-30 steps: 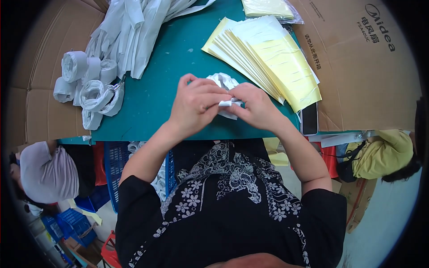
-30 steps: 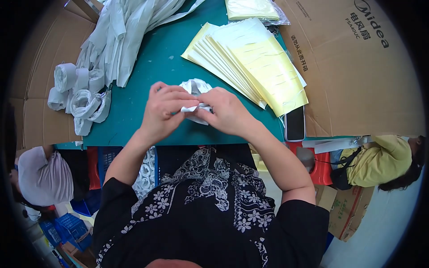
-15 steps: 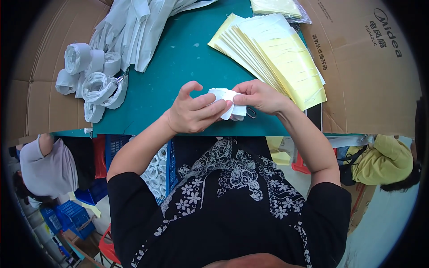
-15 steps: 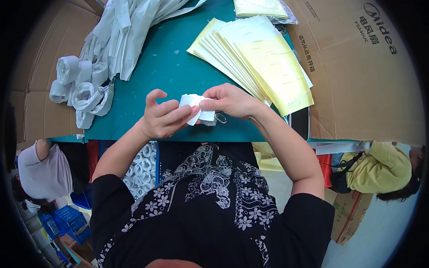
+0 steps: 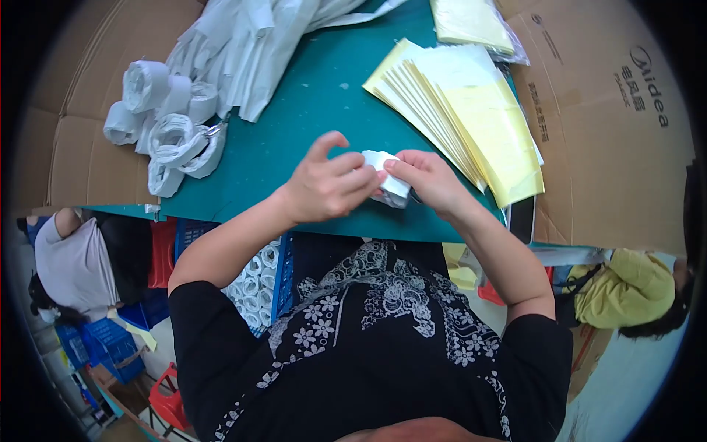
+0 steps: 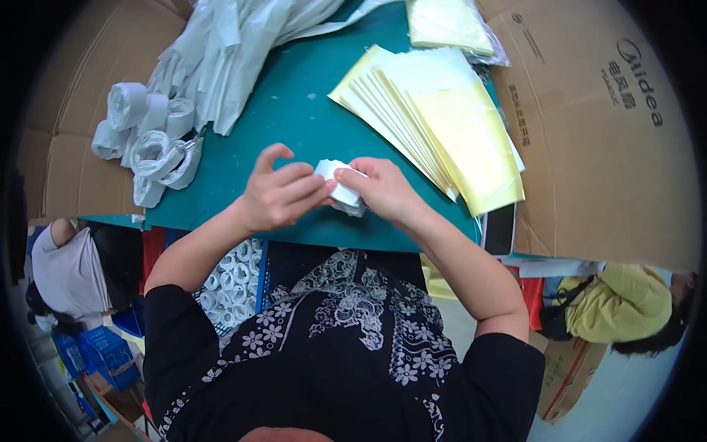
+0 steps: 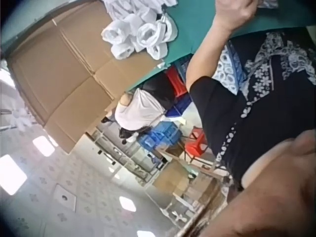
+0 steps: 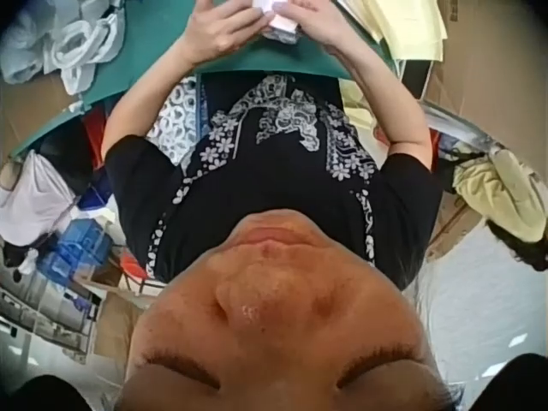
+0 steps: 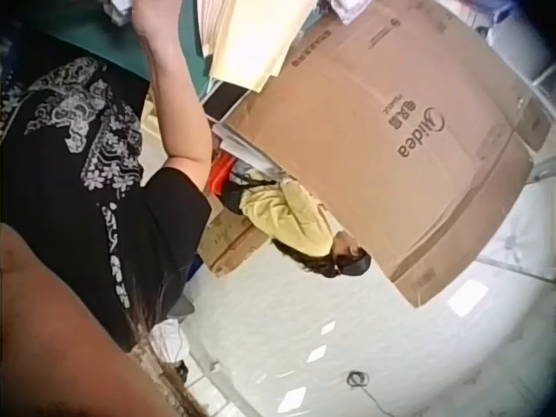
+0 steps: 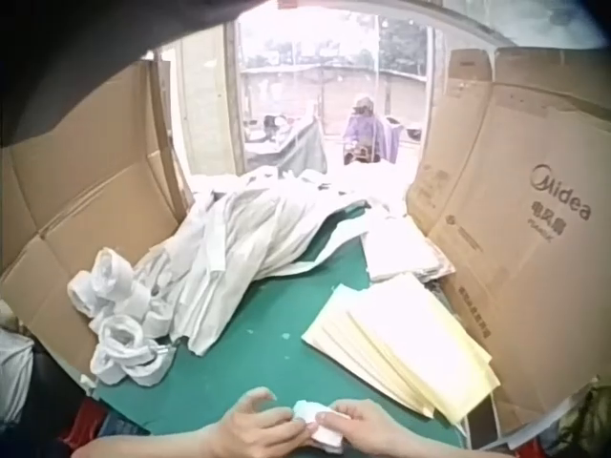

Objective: Rolling up fabric straps and inserting them into yellow protective sleeves at a factory workbench.

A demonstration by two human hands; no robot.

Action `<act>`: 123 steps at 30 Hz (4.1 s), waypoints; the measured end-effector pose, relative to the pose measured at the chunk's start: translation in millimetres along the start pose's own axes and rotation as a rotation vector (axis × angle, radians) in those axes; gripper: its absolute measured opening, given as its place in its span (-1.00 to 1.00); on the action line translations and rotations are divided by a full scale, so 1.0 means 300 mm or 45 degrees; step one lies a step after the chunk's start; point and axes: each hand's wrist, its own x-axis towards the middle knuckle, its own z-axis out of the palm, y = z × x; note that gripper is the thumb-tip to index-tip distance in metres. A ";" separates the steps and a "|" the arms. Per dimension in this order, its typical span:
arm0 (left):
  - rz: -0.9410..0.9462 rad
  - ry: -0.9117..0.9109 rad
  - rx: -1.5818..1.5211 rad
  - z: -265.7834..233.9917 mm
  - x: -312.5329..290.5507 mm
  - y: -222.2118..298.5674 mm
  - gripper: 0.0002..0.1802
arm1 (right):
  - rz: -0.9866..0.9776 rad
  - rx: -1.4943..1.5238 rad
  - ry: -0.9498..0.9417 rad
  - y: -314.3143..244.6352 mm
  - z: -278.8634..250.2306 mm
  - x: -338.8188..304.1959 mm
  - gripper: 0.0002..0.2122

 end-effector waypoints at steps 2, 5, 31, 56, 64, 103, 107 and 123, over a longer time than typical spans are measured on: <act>0.054 0.092 0.036 0.015 0.025 0.005 -0.81 | -0.137 -0.196 0.100 0.017 0.015 0.009 -0.68; 0.093 0.012 0.032 0.022 0.009 -0.006 -0.79 | -0.270 -0.326 0.207 0.016 0.065 0.007 -0.69; -1.088 -0.145 0.388 0.047 -0.054 -0.517 -0.62 | -0.258 1.384 -2.518 -0.293 0.671 -0.337 -0.66; -1.475 -0.191 0.111 0.057 -0.062 -1.017 0.00 | 0.098 1.337 0.085 -0.190 -0.111 0.773 -0.64; -1.341 -0.352 0.014 -0.126 0.069 -1.064 -0.10 | 0.098 1.507 -0.191 -0.254 0.179 1.169 -0.60; -1.877 -0.580 -0.708 -0.117 0.340 -0.994 -0.20 | -0.254 0.649 -0.044 -0.563 -0.250 0.907 -0.30; -1.629 -0.739 -0.157 0.080 0.006 -0.842 0.05 | 0.311 0.772 -0.018 -0.396 -0.186 0.736 -0.31; -1.269 -0.127 0.245 -0.057 -0.068 -0.437 -0.36 | -0.118 -0.462 0.304 -0.022 -0.080 0.430 -0.52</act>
